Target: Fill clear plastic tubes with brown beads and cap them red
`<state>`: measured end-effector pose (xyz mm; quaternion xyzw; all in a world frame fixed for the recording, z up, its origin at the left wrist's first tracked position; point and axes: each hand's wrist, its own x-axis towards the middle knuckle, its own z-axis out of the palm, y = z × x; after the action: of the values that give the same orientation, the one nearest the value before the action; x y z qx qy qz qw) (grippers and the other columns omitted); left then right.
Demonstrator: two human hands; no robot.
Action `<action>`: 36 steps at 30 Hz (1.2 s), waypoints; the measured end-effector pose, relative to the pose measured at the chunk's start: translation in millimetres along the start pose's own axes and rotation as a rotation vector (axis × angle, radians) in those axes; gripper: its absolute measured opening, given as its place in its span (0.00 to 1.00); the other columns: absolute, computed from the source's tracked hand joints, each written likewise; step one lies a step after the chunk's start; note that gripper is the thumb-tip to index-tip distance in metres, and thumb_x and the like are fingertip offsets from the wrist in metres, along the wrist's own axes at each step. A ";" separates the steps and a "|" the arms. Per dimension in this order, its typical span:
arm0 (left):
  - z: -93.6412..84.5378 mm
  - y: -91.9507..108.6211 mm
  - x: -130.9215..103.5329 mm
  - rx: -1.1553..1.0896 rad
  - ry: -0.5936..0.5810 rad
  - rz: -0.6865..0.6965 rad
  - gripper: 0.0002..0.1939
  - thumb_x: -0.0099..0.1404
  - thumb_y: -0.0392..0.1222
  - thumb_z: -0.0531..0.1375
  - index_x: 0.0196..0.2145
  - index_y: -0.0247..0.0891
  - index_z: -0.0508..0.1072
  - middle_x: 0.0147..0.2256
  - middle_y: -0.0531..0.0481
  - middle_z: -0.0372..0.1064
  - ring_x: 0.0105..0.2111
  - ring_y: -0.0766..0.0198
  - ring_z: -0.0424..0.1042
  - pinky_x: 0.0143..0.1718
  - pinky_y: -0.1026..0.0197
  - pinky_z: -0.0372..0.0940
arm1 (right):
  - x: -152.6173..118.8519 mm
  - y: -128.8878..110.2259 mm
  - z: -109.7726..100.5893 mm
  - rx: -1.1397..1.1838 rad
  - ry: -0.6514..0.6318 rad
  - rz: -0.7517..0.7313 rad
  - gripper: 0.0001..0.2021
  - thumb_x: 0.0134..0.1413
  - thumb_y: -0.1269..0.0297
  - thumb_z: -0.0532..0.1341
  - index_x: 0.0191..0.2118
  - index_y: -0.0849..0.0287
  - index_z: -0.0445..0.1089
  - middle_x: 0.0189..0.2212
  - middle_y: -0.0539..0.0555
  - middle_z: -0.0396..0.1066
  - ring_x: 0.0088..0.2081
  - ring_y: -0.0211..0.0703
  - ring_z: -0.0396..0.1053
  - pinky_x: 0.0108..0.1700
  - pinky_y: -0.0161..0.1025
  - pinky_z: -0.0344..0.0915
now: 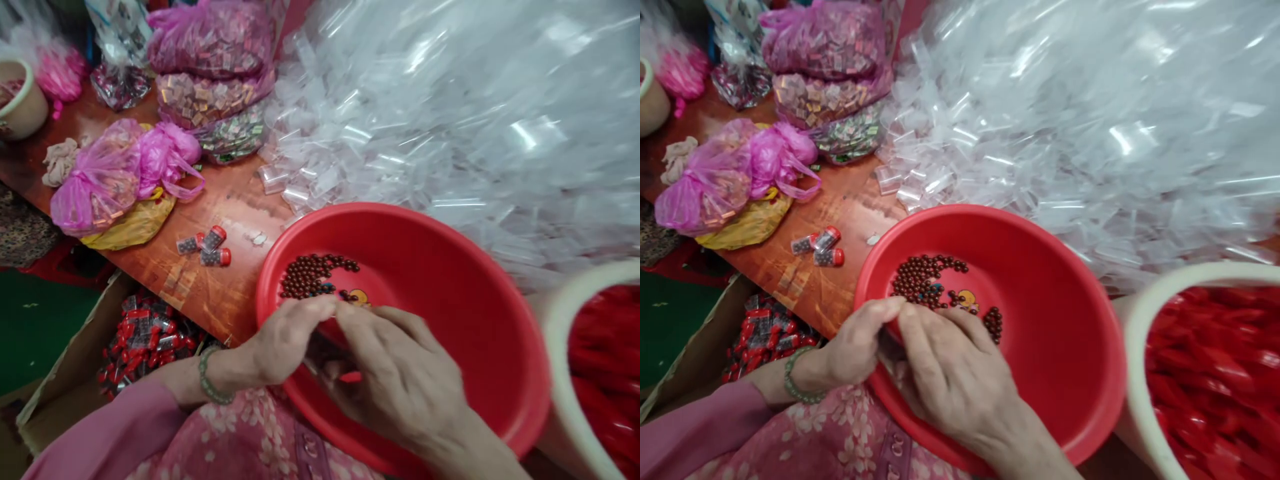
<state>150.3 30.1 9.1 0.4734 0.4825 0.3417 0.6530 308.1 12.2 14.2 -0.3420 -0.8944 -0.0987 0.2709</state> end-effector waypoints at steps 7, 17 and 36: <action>-81.2 -5.5 9.7 0.359 0.032 0.325 0.23 0.72 0.52 0.47 0.29 0.36 0.73 0.27 0.49 0.71 0.28 0.64 0.70 0.35 0.60 0.65 | -15.6 31.7 33.6 -0.036 -0.415 0.124 0.21 0.64 0.63 0.57 0.58 0.70 0.63 0.49 0.69 0.75 0.43 0.53 0.76 0.41 0.47 0.71; -126.8 -32.8 101.2 1.235 0.300 0.610 0.14 0.67 0.39 0.54 0.47 0.31 0.72 0.47 0.35 0.74 0.50 0.49 0.71 0.55 0.47 0.66 | -42.0 84.3 62.2 0.015 -0.758 0.692 0.19 0.67 0.52 0.53 0.51 0.63 0.65 0.43 0.63 0.73 0.41 0.51 0.75 0.31 0.40 0.67; -62.3 -25.7 237.0 1.298 0.111 0.538 0.09 0.64 0.32 0.60 0.43 0.31 0.69 0.45 0.33 0.71 0.50 0.45 0.68 0.53 0.45 0.62 | -16.0 1.5 74.7 0.614 -0.983 0.547 0.20 0.70 0.55 0.45 0.43 0.61 0.70 0.43 0.61 0.70 0.45 0.48 0.69 0.51 0.45 0.66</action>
<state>161.9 253.9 -93.4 0.8520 0.4877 0.1582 0.1059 287.8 31.4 -57.0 -0.4700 -0.7823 0.4028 -0.0698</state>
